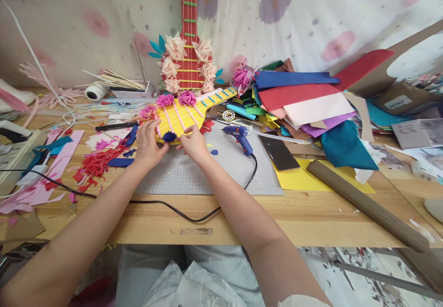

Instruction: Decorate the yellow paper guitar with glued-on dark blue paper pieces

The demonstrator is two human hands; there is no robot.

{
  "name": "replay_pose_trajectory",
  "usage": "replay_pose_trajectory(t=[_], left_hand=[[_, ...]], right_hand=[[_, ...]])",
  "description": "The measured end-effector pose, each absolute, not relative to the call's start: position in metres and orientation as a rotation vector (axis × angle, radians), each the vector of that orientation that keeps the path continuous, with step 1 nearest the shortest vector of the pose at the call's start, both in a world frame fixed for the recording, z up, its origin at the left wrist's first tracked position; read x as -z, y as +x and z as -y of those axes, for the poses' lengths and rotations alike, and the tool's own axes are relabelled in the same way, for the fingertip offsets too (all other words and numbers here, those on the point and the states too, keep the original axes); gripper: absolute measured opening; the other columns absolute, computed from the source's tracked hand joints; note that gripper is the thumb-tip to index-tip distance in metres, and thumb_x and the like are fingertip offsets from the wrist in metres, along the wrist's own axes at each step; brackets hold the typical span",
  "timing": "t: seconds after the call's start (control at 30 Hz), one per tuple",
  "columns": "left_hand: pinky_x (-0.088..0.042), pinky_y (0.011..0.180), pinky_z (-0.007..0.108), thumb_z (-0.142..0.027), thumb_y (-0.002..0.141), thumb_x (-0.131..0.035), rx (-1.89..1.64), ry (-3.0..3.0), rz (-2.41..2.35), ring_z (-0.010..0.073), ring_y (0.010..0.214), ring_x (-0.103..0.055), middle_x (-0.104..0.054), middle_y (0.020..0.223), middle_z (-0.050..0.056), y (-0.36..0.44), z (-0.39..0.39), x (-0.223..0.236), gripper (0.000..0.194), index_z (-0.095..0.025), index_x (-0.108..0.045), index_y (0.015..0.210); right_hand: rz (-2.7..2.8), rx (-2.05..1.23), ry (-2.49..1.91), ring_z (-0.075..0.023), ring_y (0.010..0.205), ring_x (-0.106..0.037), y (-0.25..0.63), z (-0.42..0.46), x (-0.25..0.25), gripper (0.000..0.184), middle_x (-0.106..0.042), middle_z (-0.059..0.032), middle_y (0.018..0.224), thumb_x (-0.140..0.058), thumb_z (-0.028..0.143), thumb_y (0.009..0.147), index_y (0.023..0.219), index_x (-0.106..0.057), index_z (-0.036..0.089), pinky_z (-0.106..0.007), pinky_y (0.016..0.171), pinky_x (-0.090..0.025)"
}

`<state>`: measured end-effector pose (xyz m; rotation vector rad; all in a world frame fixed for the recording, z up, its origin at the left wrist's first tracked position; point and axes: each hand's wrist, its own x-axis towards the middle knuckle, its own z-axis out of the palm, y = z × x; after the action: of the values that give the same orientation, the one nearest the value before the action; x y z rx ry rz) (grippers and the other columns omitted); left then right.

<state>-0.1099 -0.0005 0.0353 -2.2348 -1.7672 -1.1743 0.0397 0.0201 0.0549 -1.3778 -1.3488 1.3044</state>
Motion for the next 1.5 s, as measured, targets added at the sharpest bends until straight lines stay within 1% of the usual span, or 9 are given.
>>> replay_pose_trajectory(t=[0.2,0.3,0.43,0.7,0.87,1.13,1.23,1.33,1.5], left_hand=[[-0.027,0.106,0.047,-0.013,0.065,-0.056,1.286,-2.122,1.715,0.0283,0.124,-0.040,-0.047,0.126,0.013,-0.117,0.005,-0.050,0.059,-0.020,-0.042,0.122],[-0.032,0.102,0.045,-0.015,0.071,-0.052,1.369,-2.027,1.676,0.0254,0.118,-0.046,-0.053,0.117,0.011,-0.106,0.009,-0.054,0.041,-0.019,-0.049,0.112],[-0.042,0.090,0.035,-0.020,0.082,-0.045,1.257,-2.375,1.549,0.0201,0.099,-0.056,-0.061,0.097,0.008,-0.072,0.015,-0.039,0.016,-0.019,-0.056,0.093],[-0.046,0.077,0.033,-0.024,0.083,-0.051,0.842,-2.665,1.877,0.0200,0.089,-0.059,-0.063,0.089,0.006,-0.042,0.018,-0.008,0.010,-0.020,-0.060,0.083],[-0.045,0.083,0.036,-0.028,0.077,-0.061,0.855,-2.671,1.915,0.0219,0.097,-0.056,-0.057,0.097,0.006,-0.042,0.021,-0.012,0.014,-0.021,-0.061,0.089],[-0.044,0.078,0.035,-0.022,0.073,-0.062,0.971,-2.664,2.055,0.0184,0.082,-0.055,-0.058,0.085,0.003,-0.038,0.023,-0.014,0.007,-0.020,-0.055,0.072],[-0.045,0.072,0.032,-0.019,0.074,-0.060,1.260,-2.651,2.139,0.0144,0.071,-0.054,-0.058,0.076,0.000,-0.035,0.023,-0.012,0.007,-0.020,-0.053,0.074],[-0.045,0.062,0.026,-0.019,0.072,-0.061,1.959,-2.435,2.310,0.0110,0.065,-0.055,-0.059,0.076,-0.001,-0.027,0.022,-0.011,0.014,-0.019,-0.054,0.085],[-0.040,0.043,0.019,-0.022,0.070,-0.063,2.788,-1.983,2.637,0.0139,0.069,-0.063,-0.064,0.080,0.004,-0.018,0.022,-0.024,0.020,-0.016,-0.059,0.088]], right_hand=[[1.404,-1.138,-1.395,-0.0085,0.050,-0.058,0.079,-0.020,-0.054,0.018,-0.062,0.0017,0.076,-0.051,0.015,0.076,0.082,-0.035,0.021,-0.016,0.037,-0.037],[1.502,-0.950,-1.461,-0.0060,0.046,-0.051,0.111,-0.019,-0.049,0.018,-0.057,0.0038,0.070,-0.058,0.022,0.072,0.080,-0.042,0.020,-0.017,0.039,-0.037],[1.613,-1.020,-1.465,-0.0063,0.044,-0.046,0.153,-0.014,-0.042,0.013,-0.052,0.0049,0.058,-0.060,0.024,0.070,0.075,-0.049,0.019,-0.019,0.041,-0.038],[1.798,-1.287,-1.531,-0.0075,0.044,-0.047,0.217,-0.002,-0.053,0.024,-0.055,0.0010,0.054,-0.067,0.039,0.064,0.069,-0.063,0.016,-0.021,0.043,-0.039],[1.912,-1.333,-1.518,-0.0060,0.042,-0.041,0.229,-0.003,-0.050,0.030,-0.051,0.0027,0.050,-0.064,0.046,0.068,0.071,-0.063,0.016,-0.021,0.042,-0.034],[1.976,-1.242,-1.432,-0.0063,0.045,-0.041,0.199,-0.001,-0.039,0.027,-0.049,0.0049,0.052,-0.060,0.043,0.072,0.078,-0.060,0.016,-0.020,0.045,-0.032],[1.944,-1.204,-1.378,-0.0076,0.049,-0.044,0.184,0.001,-0.039,0.025,-0.053,0.0028,0.057,-0.060,0.040,0.072,0.078,-0.062,0.016,-0.020,0.046,-0.034],[1.817,-1.226,-1.332,-0.0096,0.055,-0.050,0.166,0.002,-0.040,0.025,-0.059,0.0003,0.065,-0.062,0.039,0.070,0.081,-0.061,0.017,-0.021,0.047,-0.037],[1.754,-1.164,-1.233,-0.0104,0.064,-0.054,0.136,0.000,-0.036,0.021,-0.061,-0.0012,0.075,-0.062,0.032,0.070,0.083,-0.059,0.017,-0.022,0.055,-0.044]])
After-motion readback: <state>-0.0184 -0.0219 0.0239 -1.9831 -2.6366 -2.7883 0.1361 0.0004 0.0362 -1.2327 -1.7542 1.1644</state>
